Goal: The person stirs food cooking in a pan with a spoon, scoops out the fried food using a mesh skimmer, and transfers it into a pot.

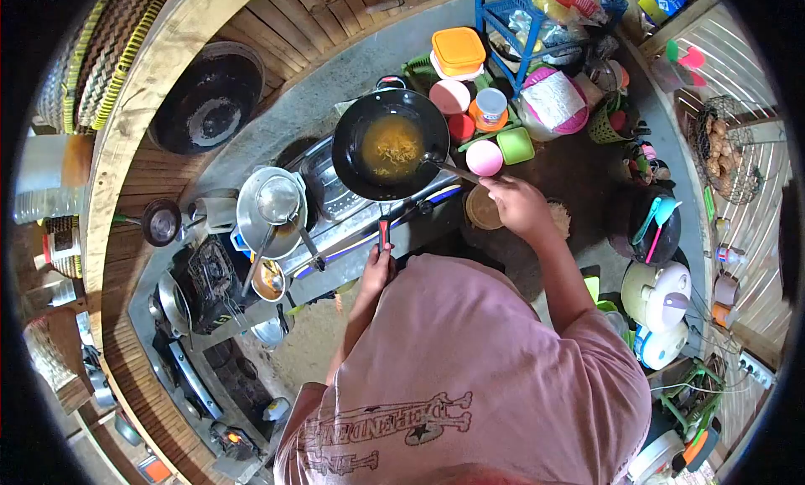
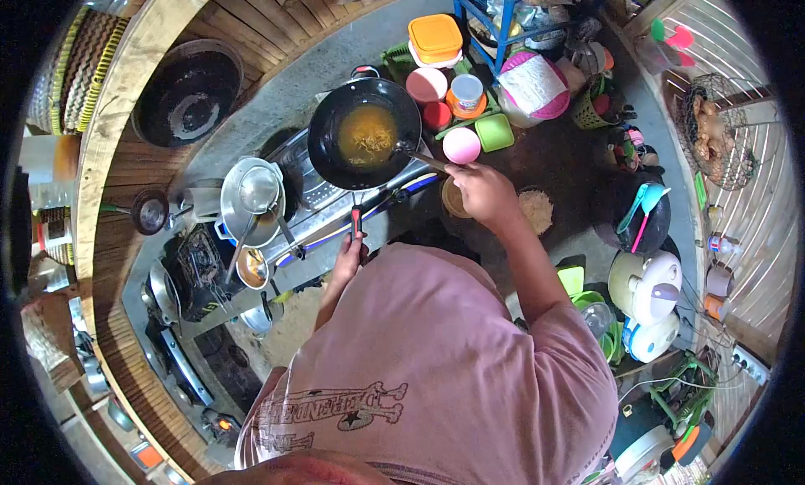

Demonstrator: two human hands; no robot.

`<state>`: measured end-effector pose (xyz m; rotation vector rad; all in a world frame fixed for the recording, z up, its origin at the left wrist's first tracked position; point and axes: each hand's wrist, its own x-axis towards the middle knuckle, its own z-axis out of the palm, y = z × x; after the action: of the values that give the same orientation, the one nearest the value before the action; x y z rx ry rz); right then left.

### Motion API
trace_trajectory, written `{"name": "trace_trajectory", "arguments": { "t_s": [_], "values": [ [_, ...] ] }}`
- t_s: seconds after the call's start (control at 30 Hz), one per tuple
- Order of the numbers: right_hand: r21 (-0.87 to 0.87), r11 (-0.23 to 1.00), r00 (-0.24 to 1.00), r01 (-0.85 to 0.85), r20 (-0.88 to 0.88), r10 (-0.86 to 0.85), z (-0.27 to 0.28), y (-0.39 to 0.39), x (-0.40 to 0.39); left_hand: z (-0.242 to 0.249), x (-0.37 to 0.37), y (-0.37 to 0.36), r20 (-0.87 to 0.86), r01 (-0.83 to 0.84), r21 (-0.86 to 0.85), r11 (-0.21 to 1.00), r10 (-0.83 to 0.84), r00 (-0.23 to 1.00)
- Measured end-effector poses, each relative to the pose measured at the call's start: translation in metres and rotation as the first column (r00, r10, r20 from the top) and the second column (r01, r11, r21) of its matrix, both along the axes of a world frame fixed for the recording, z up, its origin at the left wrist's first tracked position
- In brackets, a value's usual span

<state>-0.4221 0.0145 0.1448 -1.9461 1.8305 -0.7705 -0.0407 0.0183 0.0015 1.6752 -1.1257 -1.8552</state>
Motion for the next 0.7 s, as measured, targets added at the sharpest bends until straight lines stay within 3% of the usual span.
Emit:
{"name": "trace_trajectory", "arguments": {
  "t_s": [0.13, 0.23, 0.3, 0.37, 0.47, 0.7],
  "values": [
    [0.005, 0.999, 0.999, -0.034, 0.028, 0.034, -0.02, -0.016, 0.005, 0.007, -0.008, 0.004, 0.024, 0.022, -0.025, 0.999, -0.022, 0.999],
    [0.089, 0.996, 0.996, -0.023, -0.085, 0.03, -0.04, -0.032, 0.023, 0.008, -0.015, 0.004, 0.019, 0.017, -0.03, 0.999, -0.017, 1.0],
    [-0.002, 0.999, 0.994, -0.038, -0.098, 0.038, -0.052, -0.037, 0.03, 0.008, -0.014, 0.007, 0.024, 0.015, -0.035, 0.999, -0.014, 1.0],
    [-0.022, 0.999, 0.996, -0.045, -0.077, 0.043, -0.051, -0.035, 0.028, 0.006, -0.014, 0.009, 0.044, 0.006, -0.049, 0.999, -0.003, 0.999],
    [-0.054, 0.997, 0.994, -0.05, 0.094, 0.055, -0.037, -0.027, 0.02, 0.022, -0.021, 0.008, 0.079, 0.006, -0.036, 0.999, -0.003, 0.997],
    [0.033, 0.993, 0.99, -0.111, 0.094, 0.107, -0.016, -0.008, 0.001, 0.01, -0.015, 0.007, 0.062, 0.01, 0.001, 1.0, -0.01, 0.998]
  ]
}}
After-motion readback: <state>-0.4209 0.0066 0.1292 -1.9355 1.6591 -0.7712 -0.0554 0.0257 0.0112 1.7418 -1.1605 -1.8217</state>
